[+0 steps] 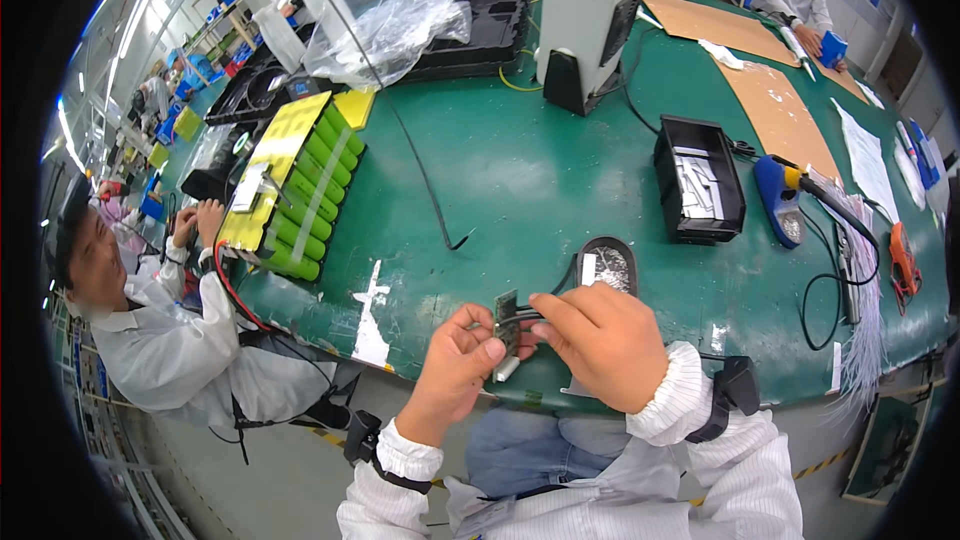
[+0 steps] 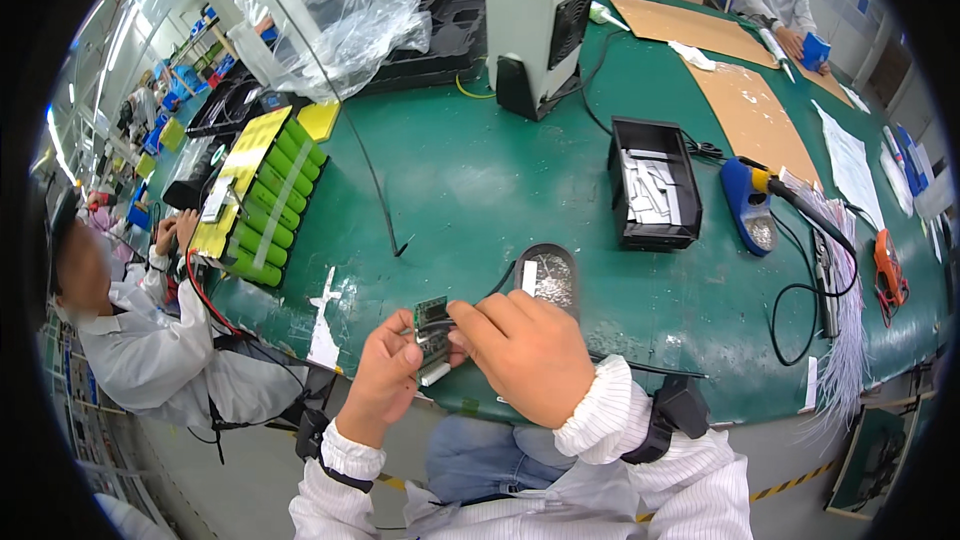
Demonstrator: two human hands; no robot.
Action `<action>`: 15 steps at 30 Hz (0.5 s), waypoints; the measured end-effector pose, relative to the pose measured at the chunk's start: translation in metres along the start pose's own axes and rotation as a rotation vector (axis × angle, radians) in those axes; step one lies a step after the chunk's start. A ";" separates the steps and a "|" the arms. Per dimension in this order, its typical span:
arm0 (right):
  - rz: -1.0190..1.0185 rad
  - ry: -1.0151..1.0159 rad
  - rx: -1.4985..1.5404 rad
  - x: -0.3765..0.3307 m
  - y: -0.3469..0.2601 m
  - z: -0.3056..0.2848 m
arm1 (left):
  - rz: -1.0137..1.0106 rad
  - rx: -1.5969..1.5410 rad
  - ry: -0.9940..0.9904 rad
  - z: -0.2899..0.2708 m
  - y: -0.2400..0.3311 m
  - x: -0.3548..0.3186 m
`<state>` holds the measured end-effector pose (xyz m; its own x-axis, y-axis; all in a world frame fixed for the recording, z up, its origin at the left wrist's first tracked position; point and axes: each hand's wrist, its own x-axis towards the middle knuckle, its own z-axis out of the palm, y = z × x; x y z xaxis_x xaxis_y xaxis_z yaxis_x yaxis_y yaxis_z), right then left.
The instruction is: Soldering electronic components onto a circuit board and assembling it with other parts.
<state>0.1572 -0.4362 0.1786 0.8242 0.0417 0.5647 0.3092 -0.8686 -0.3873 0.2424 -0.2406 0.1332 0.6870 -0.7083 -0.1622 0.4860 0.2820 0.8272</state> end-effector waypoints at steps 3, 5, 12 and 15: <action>-0.031 0.072 0.098 0.001 -0.001 0.004 | -0.047 -0.135 -0.050 0.009 -0.004 -0.008; -0.023 0.099 0.151 0.001 -0.002 0.007 | -0.080 -0.189 -0.047 0.010 -0.009 -0.012; 0.016 0.116 0.221 0.001 -0.003 0.007 | -0.112 -0.213 -0.030 0.015 -0.011 -0.016; 0.018 0.118 0.228 0.001 -0.003 0.007 | -0.087 -0.191 -0.032 0.019 -0.011 -0.016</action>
<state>0.1602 -0.4307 0.1751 0.7737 -0.0426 0.6321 0.4047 -0.7345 -0.5448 0.2160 -0.2445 0.1368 0.6220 -0.7548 -0.2083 0.6383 0.3346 0.6933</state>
